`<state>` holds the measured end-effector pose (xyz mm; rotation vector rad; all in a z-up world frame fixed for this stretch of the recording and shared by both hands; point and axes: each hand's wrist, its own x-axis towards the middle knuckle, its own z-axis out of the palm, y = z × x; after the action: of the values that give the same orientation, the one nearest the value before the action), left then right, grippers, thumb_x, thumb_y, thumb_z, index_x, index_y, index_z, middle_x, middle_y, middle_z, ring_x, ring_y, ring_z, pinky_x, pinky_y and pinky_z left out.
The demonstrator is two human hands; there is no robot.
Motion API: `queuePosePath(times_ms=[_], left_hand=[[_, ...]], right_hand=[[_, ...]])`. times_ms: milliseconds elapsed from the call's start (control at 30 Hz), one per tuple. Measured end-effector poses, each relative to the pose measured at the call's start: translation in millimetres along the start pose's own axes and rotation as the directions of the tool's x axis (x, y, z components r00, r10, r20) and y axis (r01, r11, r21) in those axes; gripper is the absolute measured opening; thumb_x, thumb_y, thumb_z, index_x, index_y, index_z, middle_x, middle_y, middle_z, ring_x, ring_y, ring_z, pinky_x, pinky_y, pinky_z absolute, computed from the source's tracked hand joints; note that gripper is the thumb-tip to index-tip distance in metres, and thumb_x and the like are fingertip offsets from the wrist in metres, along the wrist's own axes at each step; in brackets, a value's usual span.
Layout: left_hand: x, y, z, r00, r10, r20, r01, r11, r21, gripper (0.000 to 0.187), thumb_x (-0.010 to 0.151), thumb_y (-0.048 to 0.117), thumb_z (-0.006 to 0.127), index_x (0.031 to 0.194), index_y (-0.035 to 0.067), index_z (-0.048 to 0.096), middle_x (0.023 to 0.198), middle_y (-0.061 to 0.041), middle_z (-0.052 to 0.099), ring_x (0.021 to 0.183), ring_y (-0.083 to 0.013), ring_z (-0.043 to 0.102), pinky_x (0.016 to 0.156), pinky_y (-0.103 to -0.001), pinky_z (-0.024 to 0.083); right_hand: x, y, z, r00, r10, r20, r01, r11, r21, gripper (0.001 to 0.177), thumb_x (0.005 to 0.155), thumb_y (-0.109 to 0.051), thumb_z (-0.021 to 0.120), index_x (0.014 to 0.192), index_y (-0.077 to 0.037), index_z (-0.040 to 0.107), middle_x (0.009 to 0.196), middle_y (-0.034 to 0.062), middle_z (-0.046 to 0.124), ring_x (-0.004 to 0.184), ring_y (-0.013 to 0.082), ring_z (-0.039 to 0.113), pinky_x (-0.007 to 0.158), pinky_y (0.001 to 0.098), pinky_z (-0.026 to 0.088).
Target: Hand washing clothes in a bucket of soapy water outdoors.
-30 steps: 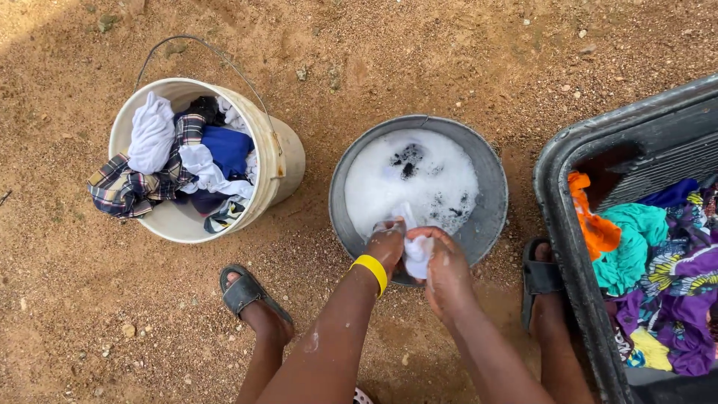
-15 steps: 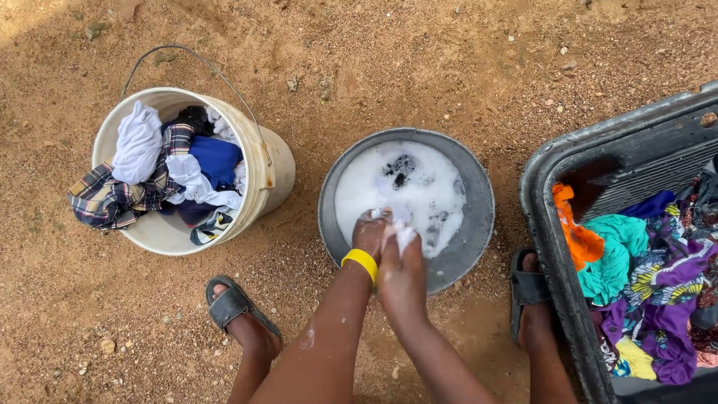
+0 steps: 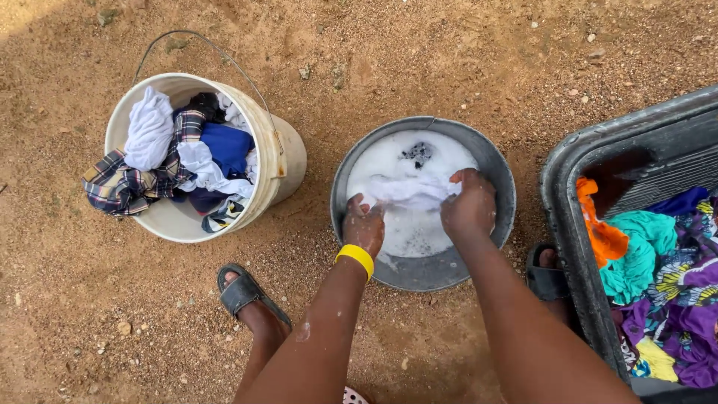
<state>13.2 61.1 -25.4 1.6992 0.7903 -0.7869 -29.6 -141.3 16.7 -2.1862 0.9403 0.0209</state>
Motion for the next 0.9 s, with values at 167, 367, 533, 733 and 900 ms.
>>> queuePosePath(times_ms=[167,367,533,733,900], left_hand=[[-30,-8,14,0.966,-0.030,0.257,-0.025,0.978,0.207,0.057,0.105,0.039,0.059,0.142,-0.005,0.059,0.132,-0.031,0.066,0.093,-0.0228,0.060,0.081,-0.037,0.048],[-97,72,14,0.895,-0.365,0.258,0.403,0.908,-0.113,0.061,0.100,0.048,0.048,0.150,0.018,0.035,0.146,-0.018,0.054,0.122,-0.0335,0.060,0.102,-0.046,0.051],[-92,56,18,0.950,-0.215,0.226,0.216,0.976,0.022,0.055,0.095,0.040,0.053,0.140,0.008,0.048,0.134,-0.022,0.063,0.118,-0.0358,0.064,0.101,-0.048,0.052],[-21,19,21,0.973,-0.041,0.227,0.000,0.984,0.178,0.050,0.091,0.031,0.059,0.129,-0.002,0.063,0.121,-0.026,0.074,0.113,-0.0382,0.069,0.100,-0.051,0.054],[32,-45,16,0.968,-0.191,0.161,0.164,0.972,0.170,0.058,0.098,0.055,0.056,0.127,0.004,0.056,0.111,-0.017,0.070,0.101,-0.0287,0.069,0.095,-0.044,0.057]], right_hand=[[-32,-13,23,0.957,0.101,0.270,-0.160,0.965,0.206,0.026,0.076,-0.001,0.070,0.100,-0.005,0.064,0.097,0.0135,0.070,0.089,0.0272,0.066,0.080,0.0385,0.052],[-138,-124,-25,0.891,0.133,0.434,-0.399,0.684,0.610,0.023,0.089,-0.018,0.056,0.099,-0.004,0.072,0.083,0.0093,0.071,0.075,0.0171,0.063,0.067,0.0312,0.050],[-95,-120,-17,0.882,0.296,0.366,-0.406,0.873,0.271,0.036,0.095,-0.040,0.060,0.098,-0.008,0.076,0.081,0.0093,0.074,0.073,0.0197,0.072,0.066,0.0373,0.056],[-83,-100,-1,0.874,0.466,0.140,-0.483,0.796,0.364,0.043,0.106,-0.038,0.059,0.104,0.005,0.066,0.087,0.0190,0.069,0.077,0.0265,0.068,0.066,0.0392,0.052],[-71,-34,43,0.899,0.406,0.166,-0.439,0.836,0.329,0.017,0.079,-0.008,0.064,0.094,-0.001,0.068,0.094,0.0135,0.073,0.079,0.0222,0.071,0.065,0.0362,0.060]])
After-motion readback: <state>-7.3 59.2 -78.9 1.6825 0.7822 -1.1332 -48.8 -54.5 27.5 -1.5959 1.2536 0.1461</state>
